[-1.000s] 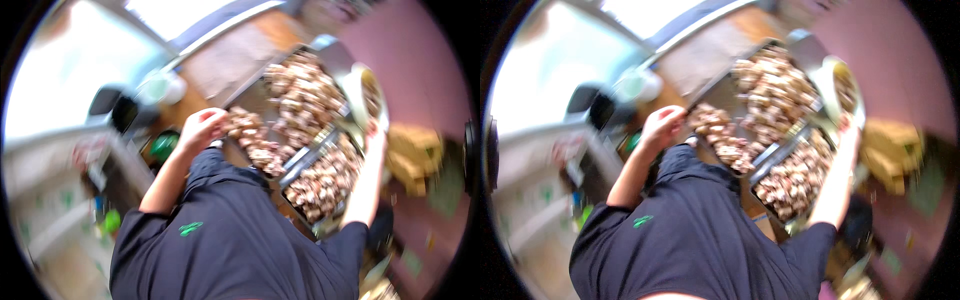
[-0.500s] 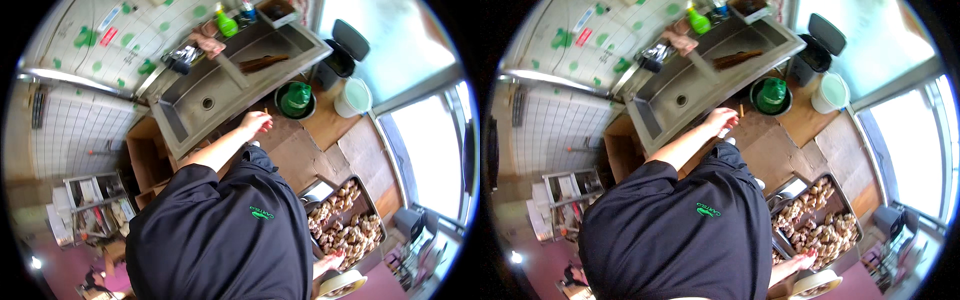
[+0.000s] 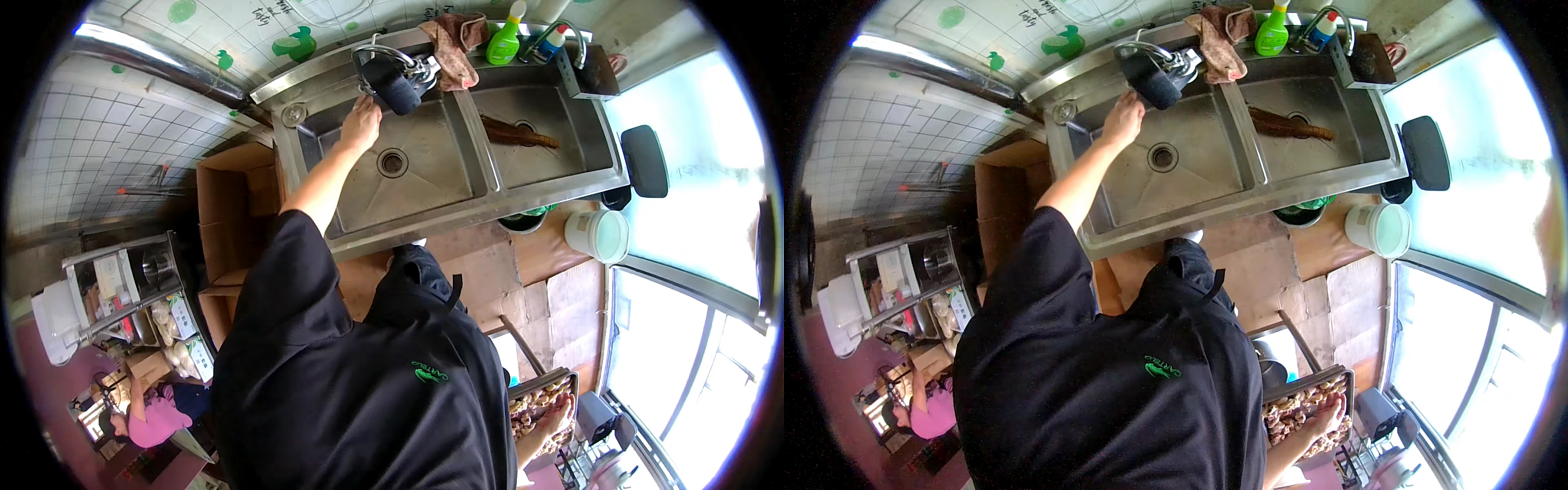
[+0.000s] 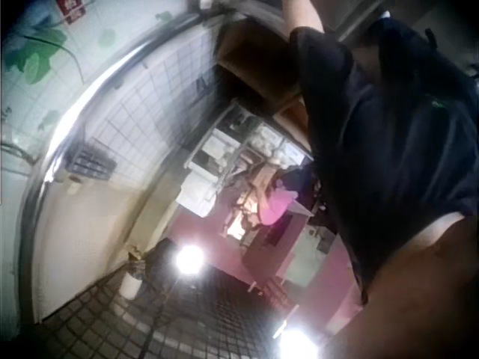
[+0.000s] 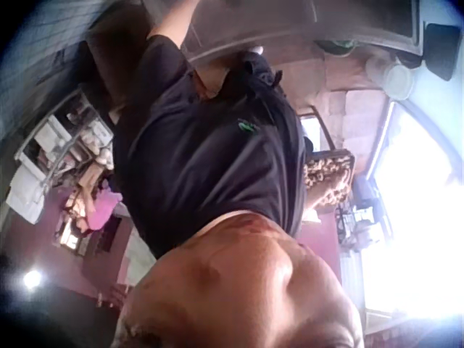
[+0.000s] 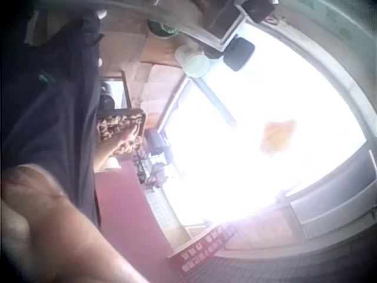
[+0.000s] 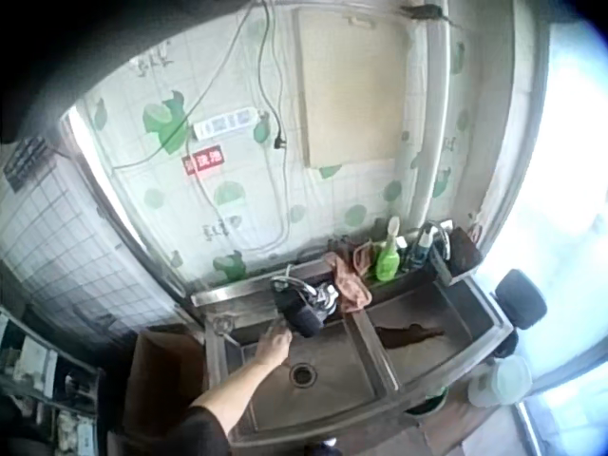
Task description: The person peels and cleans cooked meat from a tray by hand, placing the processed pieces into a separate bowl. They periodically move to a sink to rinse the meat under running water before returning to the tray to continue the process.
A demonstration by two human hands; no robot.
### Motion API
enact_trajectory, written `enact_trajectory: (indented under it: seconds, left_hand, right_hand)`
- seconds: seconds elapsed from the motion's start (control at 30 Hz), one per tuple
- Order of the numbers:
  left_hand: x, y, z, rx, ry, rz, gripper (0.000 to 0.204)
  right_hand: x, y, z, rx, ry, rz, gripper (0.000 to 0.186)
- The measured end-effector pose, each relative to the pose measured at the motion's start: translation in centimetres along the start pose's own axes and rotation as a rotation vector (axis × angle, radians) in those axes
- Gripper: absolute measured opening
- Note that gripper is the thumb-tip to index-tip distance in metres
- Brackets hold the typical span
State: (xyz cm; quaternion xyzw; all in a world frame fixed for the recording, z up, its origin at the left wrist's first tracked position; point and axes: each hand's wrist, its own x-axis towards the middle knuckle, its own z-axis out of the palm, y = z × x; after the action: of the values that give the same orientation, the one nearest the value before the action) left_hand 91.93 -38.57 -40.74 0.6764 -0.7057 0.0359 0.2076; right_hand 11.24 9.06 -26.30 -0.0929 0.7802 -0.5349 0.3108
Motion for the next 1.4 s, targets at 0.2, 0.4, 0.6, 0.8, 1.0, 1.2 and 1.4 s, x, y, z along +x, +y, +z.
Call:
enact_trajectory:
  seconds: [0.2,0.4,0.6,0.8,1.0,1.2,1.4]
  left_hand:
    - [6.2,-2.3,-0.8,-0.009,-0.425,-0.013,0.026]
    - [4.6,-4.0,-0.1,0.079,-0.473,-0.023,0.023]
    - [-1.0,0.7,3.4,-0.208,-0.168,-0.182,0.014]
    - [-1.1,5.5,10.9,-1.442,-0.295,-1.142,0.021]
    - [0.1,7.8,12.9,-1.681,-0.292,-1.193,0.016]
    - [0.6,8.0,13.4,-1.704,-0.234,-1.245,0.019]
    - [1.4,7.5,13.3,-1.733,-0.171,-1.229,0.017]
  right_hand:
    - [-6.4,-3.6,7.2,-0.172,0.028,0.081,0.029]
    - [-8.7,-1.3,8.3,-0.151,0.071,0.128,0.028]
    - [-9.2,3.0,8.9,-0.036,0.094,0.229,0.029]
    - [-10.0,3.5,8.7,-0.101,0.046,0.277,0.031]
    - [-12.1,4.8,5.9,0.001,0.131,0.329,0.029]
    - [-14.9,8.1,3.7,0.102,0.183,0.416,0.027]
    - [-17.7,10.8,3.1,0.135,0.205,0.460,0.028]
